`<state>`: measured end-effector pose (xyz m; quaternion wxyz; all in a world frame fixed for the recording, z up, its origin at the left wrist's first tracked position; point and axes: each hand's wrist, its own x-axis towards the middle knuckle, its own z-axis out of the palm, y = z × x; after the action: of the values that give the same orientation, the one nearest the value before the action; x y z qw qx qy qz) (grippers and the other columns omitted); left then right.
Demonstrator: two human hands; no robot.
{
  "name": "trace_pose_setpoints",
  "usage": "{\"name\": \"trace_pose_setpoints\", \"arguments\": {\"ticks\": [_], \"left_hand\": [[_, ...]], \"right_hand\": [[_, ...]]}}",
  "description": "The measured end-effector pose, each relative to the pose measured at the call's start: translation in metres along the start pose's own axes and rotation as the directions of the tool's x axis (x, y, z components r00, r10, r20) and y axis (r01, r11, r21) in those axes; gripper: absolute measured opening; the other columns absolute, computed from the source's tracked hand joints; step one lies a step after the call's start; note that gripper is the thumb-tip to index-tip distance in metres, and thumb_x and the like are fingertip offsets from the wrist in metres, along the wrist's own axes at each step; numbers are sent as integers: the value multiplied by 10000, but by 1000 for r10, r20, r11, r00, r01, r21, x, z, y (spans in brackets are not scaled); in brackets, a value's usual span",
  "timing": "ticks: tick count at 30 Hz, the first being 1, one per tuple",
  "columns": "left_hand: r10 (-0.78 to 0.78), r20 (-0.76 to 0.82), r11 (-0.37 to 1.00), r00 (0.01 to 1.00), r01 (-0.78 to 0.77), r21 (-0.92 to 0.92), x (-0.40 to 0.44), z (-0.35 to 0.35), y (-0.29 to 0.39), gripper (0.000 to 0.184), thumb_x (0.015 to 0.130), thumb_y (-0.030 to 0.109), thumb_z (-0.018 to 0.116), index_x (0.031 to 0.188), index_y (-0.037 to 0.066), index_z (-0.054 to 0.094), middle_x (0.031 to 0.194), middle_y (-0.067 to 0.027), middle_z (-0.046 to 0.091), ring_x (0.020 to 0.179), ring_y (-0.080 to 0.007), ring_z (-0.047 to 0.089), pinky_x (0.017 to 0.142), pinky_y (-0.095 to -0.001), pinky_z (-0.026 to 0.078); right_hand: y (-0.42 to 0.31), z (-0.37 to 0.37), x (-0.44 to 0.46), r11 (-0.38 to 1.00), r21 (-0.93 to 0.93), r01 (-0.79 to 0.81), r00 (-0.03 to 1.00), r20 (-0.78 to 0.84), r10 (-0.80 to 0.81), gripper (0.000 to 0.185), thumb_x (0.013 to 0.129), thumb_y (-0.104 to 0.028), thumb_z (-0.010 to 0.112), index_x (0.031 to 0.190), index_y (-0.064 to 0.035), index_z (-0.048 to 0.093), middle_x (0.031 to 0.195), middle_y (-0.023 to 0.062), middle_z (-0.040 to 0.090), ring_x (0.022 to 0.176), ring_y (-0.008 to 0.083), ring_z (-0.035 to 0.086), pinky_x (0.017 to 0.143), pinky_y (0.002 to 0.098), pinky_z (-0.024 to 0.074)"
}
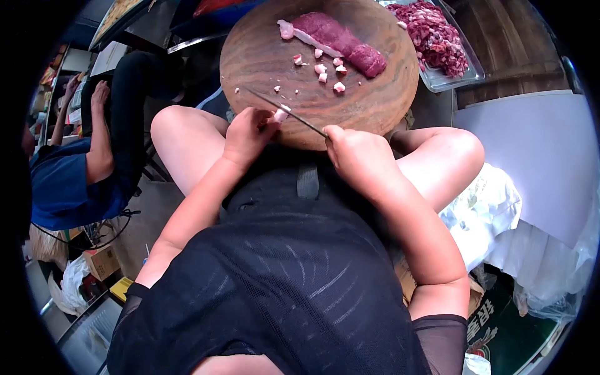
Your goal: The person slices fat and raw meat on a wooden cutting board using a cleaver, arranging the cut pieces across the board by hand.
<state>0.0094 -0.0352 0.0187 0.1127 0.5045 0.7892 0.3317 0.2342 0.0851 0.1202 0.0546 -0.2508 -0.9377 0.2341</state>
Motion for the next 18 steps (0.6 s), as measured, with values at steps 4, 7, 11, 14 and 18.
{"name": "trace_pose_setpoints", "arguments": {"ticks": [4,7,11,14,18], "left_hand": [[109,20,991,994,-110,73,6,5,-8,201,840,227,720,984,87,715,935,-121,683,863,-328,658,743,-416,527],[135,-5,990,991,-135,36,7,9,-10,196,849,222,704,1005,105,725,981,-128,691,908,-332,660,779,-412,532],[191,-44,981,981,-191,15,12,16,-14,235,858,236,668,1054,120,724,1025,-159,694,935,-346,664,783,-437,537],[92,53,996,994,-93,6,14,10,-3,205,850,215,664,1014,106,721,968,-183,688,887,-365,663,757,-455,536],[101,168,991,981,-114,69,22,3,14,112,775,137,704,793,42,646,871,-166,644,827,-347,642,743,-421,522]], "right_hand": [[-3,4,-3,990,-139,22,994,113,-6,116,902,-127,517,909,-36,588,762,187,676,749,375,686,625,483,541],[-6,12,5,984,-177,6,978,206,31,87,899,-83,505,895,-17,561,749,183,664,712,357,673,626,484,532],[-26,24,48,996,-94,-8,977,210,28,115,891,-67,479,883,-16,581,783,210,676,778,375,689,674,479,552],[-26,36,84,999,-49,3,984,176,6,164,897,-106,486,906,-10,619,824,219,686,810,384,689,707,487,552],[7,23,92,996,-2,-90,980,178,89,210,915,-211,547,950,-28,644,867,213,692,865,396,676,778,501,533]]}}
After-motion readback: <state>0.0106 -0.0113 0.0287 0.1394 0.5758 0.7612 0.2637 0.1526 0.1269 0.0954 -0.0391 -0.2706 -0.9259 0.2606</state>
